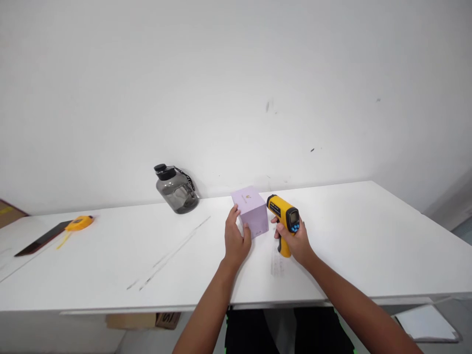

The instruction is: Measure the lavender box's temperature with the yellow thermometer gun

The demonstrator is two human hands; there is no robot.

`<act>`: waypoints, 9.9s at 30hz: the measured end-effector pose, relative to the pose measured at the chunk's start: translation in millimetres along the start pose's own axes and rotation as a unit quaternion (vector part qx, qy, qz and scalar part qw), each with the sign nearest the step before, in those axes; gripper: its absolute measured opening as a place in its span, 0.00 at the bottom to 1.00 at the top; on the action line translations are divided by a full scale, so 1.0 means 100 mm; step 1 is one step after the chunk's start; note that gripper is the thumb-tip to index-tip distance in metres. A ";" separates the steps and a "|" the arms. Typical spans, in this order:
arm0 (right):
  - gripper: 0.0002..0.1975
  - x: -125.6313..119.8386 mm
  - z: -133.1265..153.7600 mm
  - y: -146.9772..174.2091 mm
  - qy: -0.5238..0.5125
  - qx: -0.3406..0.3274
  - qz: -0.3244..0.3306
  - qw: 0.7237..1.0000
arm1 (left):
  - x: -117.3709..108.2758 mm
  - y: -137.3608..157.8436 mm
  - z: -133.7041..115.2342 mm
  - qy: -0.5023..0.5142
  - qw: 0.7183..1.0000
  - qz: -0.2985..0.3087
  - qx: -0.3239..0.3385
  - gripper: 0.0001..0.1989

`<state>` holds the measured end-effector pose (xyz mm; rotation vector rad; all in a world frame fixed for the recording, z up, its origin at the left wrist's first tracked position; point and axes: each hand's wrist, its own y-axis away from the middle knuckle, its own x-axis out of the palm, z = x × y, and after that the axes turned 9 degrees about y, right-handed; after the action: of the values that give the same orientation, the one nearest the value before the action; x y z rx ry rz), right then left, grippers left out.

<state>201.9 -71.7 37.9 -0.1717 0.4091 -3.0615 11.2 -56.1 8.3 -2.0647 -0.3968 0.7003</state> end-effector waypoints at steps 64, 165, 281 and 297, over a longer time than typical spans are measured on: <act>0.25 -0.01 -0.09 -0.07 0.051 0.099 0.086 0.990 | -0.03 -0.01 0.07 0.207 0.924 0.024 -0.321 0.56; 0.26 -0.05 -0.06 -0.08 0.087 0.081 0.100 0.988 | -0.07 -0.06 0.01 0.181 0.935 0.048 -0.300 0.57; 0.26 -0.07 -0.07 -0.08 0.083 0.086 0.101 0.988 | -0.10 -0.11 -0.06 0.199 0.932 0.058 -0.298 0.52; 0.26 -0.07 -0.07 -0.08 0.085 0.071 0.109 0.988 | -0.11 -0.11 -0.05 0.194 0.934 0.066 -0.293 0.52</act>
<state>208.3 -62.0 32.7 0.1322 0.1993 -2.8828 6.0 -59.3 23.0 -2.7471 -0.2571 0.2388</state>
